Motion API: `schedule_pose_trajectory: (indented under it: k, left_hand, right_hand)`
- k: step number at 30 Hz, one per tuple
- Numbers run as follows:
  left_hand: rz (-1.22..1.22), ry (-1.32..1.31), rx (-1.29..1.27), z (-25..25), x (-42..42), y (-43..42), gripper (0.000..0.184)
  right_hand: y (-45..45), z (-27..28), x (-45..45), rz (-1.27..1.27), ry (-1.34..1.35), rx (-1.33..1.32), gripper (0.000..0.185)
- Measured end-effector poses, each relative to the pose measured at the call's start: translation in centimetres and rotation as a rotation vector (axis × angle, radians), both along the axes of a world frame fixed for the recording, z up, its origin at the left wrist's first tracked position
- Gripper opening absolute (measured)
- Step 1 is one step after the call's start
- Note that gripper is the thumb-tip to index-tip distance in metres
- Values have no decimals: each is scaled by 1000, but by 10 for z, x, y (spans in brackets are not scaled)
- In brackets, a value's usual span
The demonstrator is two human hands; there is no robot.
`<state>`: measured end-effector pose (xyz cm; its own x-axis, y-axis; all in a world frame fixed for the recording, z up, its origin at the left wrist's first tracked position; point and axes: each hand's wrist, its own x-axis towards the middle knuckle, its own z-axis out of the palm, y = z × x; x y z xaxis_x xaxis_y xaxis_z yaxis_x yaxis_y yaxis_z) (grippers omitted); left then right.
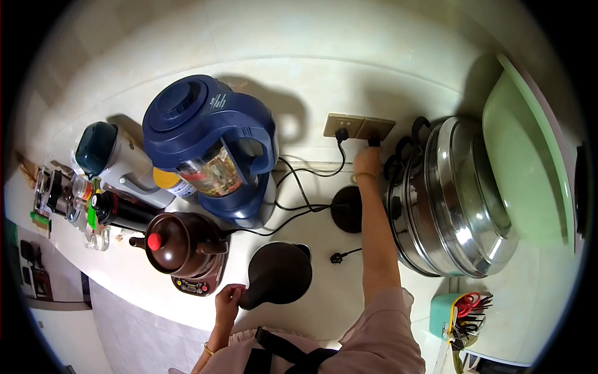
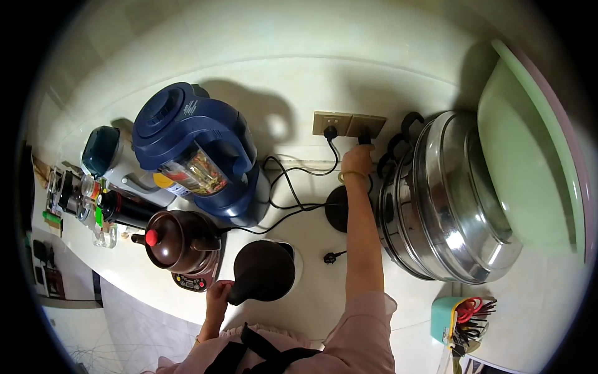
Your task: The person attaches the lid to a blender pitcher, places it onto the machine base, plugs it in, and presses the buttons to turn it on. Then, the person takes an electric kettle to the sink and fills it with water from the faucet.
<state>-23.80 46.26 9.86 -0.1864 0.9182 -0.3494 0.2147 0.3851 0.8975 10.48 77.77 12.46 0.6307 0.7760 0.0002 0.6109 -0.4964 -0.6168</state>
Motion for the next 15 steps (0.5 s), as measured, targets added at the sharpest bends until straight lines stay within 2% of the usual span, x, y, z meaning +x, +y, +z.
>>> schedule_pose_trajectory:
  k: [5, 7, 8, 11, 12, 14, 15]
  left_hand:
    - [8, -167, -41, -7, -2, 2, 12]
    - [18, -206, -51, -9, -4, 1, 13]
    - [24, -213, -43, -10, -4, 0, 13]
    - [31, -253, -21, -14, -5, 1, 13]
    - [29, -280, -14, -15, -4, -1, 13]
    - [30, -295, -21, -12, -3, -1, 13]
    - [26, -300, -18, -11, -4, 1, 13]
  right_hand:
    - [9, -2, -8, -38, -54, -57, 40]
    - [29, -27, -1, -13, 39, -104, 53]
    - [32, -28, 6, -11, 37, -103, 53]
    - [37, -11, 13, 183, -44, -259, 57]
    - [36, -4, 14, 381, -410, -480, 55]
    - [33, -1, 8, 591, -786, -700, 53]
    - [34, -6, 4, 311, -472, -483, 43]
